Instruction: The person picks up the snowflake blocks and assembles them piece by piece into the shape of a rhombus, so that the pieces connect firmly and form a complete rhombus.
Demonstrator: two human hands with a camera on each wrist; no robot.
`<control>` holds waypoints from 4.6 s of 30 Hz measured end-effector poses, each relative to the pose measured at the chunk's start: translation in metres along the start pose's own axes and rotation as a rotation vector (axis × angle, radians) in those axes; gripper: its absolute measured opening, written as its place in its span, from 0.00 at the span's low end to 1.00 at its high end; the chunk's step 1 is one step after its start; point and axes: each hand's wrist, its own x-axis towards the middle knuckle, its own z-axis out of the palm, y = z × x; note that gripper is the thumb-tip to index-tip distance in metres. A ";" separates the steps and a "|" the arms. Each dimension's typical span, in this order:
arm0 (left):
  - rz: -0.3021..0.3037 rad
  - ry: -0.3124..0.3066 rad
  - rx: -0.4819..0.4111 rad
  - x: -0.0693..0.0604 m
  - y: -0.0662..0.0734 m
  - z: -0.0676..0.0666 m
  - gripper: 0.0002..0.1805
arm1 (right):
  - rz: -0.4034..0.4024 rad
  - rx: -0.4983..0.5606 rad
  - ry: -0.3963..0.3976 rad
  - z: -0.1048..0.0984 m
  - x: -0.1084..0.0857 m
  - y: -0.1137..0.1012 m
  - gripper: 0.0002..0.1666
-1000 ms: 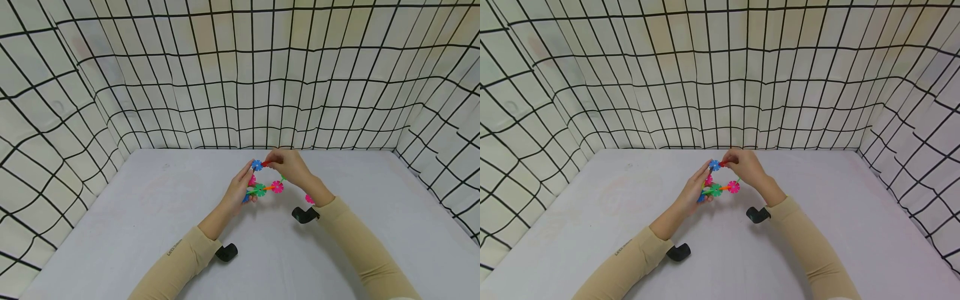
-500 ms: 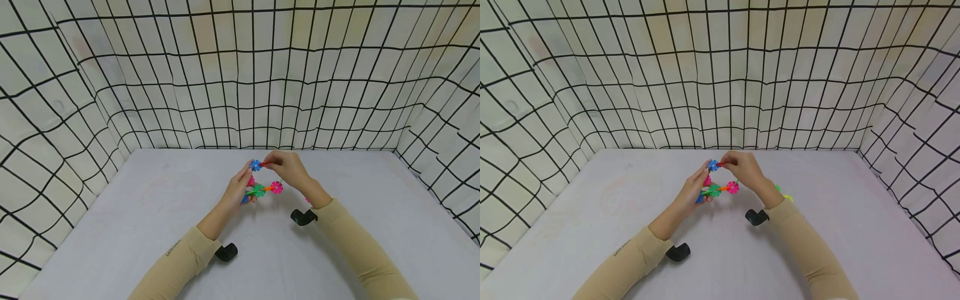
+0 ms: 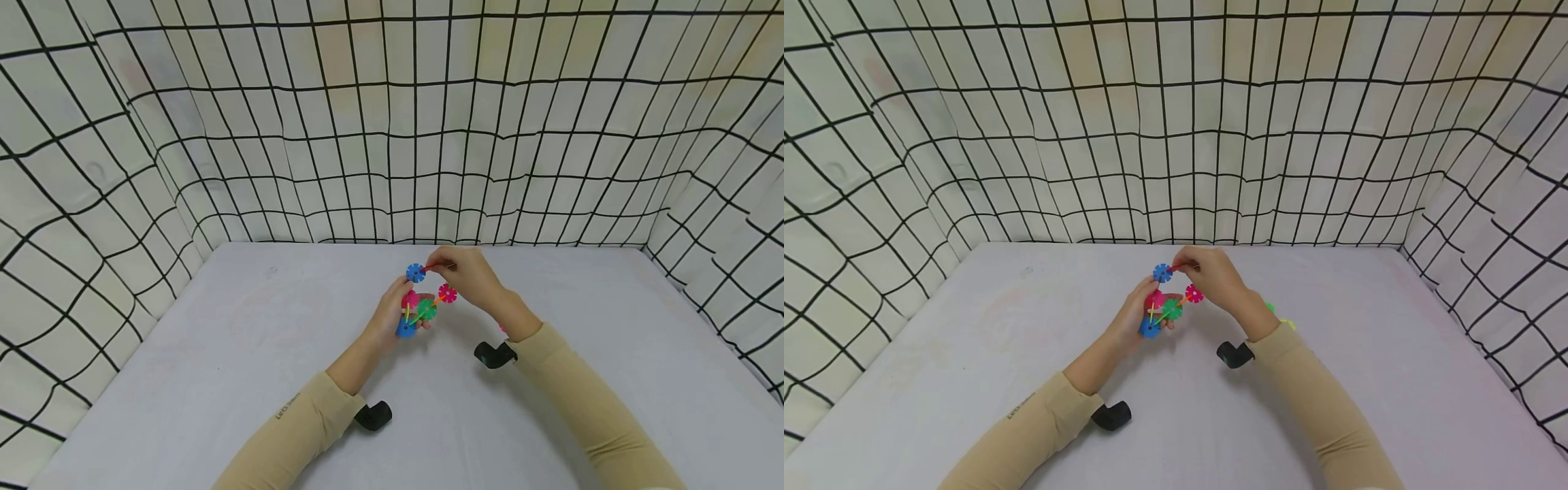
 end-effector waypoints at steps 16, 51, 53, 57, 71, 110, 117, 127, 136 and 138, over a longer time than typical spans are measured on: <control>-0.067 -0.057 -0.033 -0.001 0.000 0.001 0.31 | -0.111 -0.126 -0.045 0.001 0.004 -0.006 0.09; -0.065 0.067 -0.046 0.009 0.007 0.008 0.27 | -0.196 -0.141 0.055 -0.033 -0.013 0.005 0.19; -0.056 0.079 -0.059 0.009 0.007 0.008 0.25 | -0.151 -0.108 0.053 -0.040 -0.018 0.010 0.19; -0.043 0.097 -0.080 0.010 0.007 0.007 0.24 | -0.057 -0.056 0.030 -0.052 -0.030 0.022 0.18; -0.069 0.116 -0.058 0.010 0.007 0.009 0.24 | 0.272 -0.019 -0.222 -0.079 -0.063 0.063 0.17; -0.064 0.091 -0.058 0.008 0.008 0.010 0.20 | 0.567 -0.042 -0.435 -0.079 -0.079 0.097 0.13; -0.067 0.090 -0.056 0.009 0.008 0.011 0.19 | 0.507 0.057 -0.262 -0.084 -0.071 0.083 0.13; -0.064 0.079 -0.060 0.011 0.008 0.012 0.18 | 0.420 0.131 -0.070 -0.084 -0.049 0.043 0.20; -0.084 0.069 -0.074 0.008 0.007 0.014 0.19 | 0.350 0.199 -0.020 -0.070 -0.034 0.020 0.18; -0.088 0.061 -0.073 0.008 0.007 0.014 0.21 | 0.342 0.212 -0.011 -0.065 -0.029 0.016 0.18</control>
